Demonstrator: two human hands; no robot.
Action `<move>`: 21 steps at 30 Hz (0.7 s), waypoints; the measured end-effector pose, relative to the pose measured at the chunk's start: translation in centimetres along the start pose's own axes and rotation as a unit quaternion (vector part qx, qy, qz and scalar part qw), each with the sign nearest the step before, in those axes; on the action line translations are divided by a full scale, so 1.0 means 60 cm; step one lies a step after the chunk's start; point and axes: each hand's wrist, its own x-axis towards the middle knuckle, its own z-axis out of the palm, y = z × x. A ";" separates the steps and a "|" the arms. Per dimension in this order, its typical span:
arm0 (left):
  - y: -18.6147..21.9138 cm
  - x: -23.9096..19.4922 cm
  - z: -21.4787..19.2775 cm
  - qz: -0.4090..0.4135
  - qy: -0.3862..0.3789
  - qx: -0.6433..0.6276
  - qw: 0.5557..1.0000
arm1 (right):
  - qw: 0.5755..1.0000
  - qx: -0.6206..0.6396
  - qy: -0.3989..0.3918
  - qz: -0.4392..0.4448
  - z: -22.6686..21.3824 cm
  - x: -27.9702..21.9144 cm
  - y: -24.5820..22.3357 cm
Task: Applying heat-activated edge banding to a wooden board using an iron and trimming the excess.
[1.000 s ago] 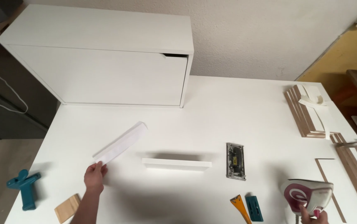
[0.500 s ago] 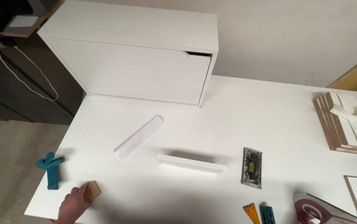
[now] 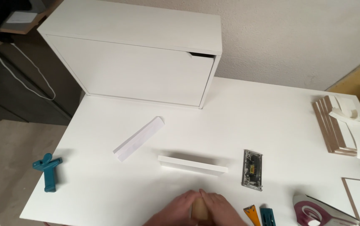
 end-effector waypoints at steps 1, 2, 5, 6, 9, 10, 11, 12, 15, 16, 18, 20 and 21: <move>-0.025 0.019 0.013 0.058 0.083 -0.059 0.993 | 0.999 0.000 0.008 -0.036 -0.040 0.008 -0.028; -0.049 0.040 0.026 0.114 0.169 -0.118 0.972 | 0.997 -0.003 0.015 -0.075 -0.082 0.019 -0.053; -0.270 0.085 0.061 -0.183 0.318 -0.036 0.929 | 0.999 -0.033 0.026 0.021 -0.122 0.040 0.044; -0.311 0.085 0.036 -0.182 0.319 -0.039 0.929 | 0.999 -0.035 0.025 0.021 -0.163 0.042 0.037; -0.357 0.072 -0.030 -0.254 0.381 -0.109 0.882 | 0.982 -0.135 -0.039 0.129 -0.234 0.050 0.043; -0.322 0.065 -0.063 -0.207 0.346 -0.170 0.899 | 0.982 -0.143 -0.033 0.117 -0.230 0.061 0.065; -0.287 0.058 -0.098 -0.158 0.309 -0.229 0.909 | 0.982 -0.152 -0.028 0.104 -0.226 0.073 0.086; -0.271 0.071 -0.113 -0.156 0.311 -0.230 0.909 | 0.982 -0.155 -0.027 0.103 -0.231 0.083 0.084; -0.249 0.094 -0.134 -0.223 0.248 -0.242 0.911 | 0.969 -0.196 -0.091 0.116 -0.232 0.107 0.069; -0.258 0.102 -0.136 -0.245 0.240 -0.209 0.916 | 0.968 -0.198 -0.097 0.122 -0.229 0.118 0.060; -0.279 0.118 -0.139 -0.268 0.235 -0.179 0.917 | 0.966 -0.202 -0.105 0.124 -0.217 0.148 0.038; -0.305 0.127 -0.135 -0.262 0.208 -0.078 0.939 | 0.977 -0.175 -0.074 0.093 -0.192 0.185 0.008; -0.307 0.124 -0.128 -0.268 0.211 -0.081 0.937 | 0.977 -0.175 -0.079 0.088 -0.185 0.205 -0.018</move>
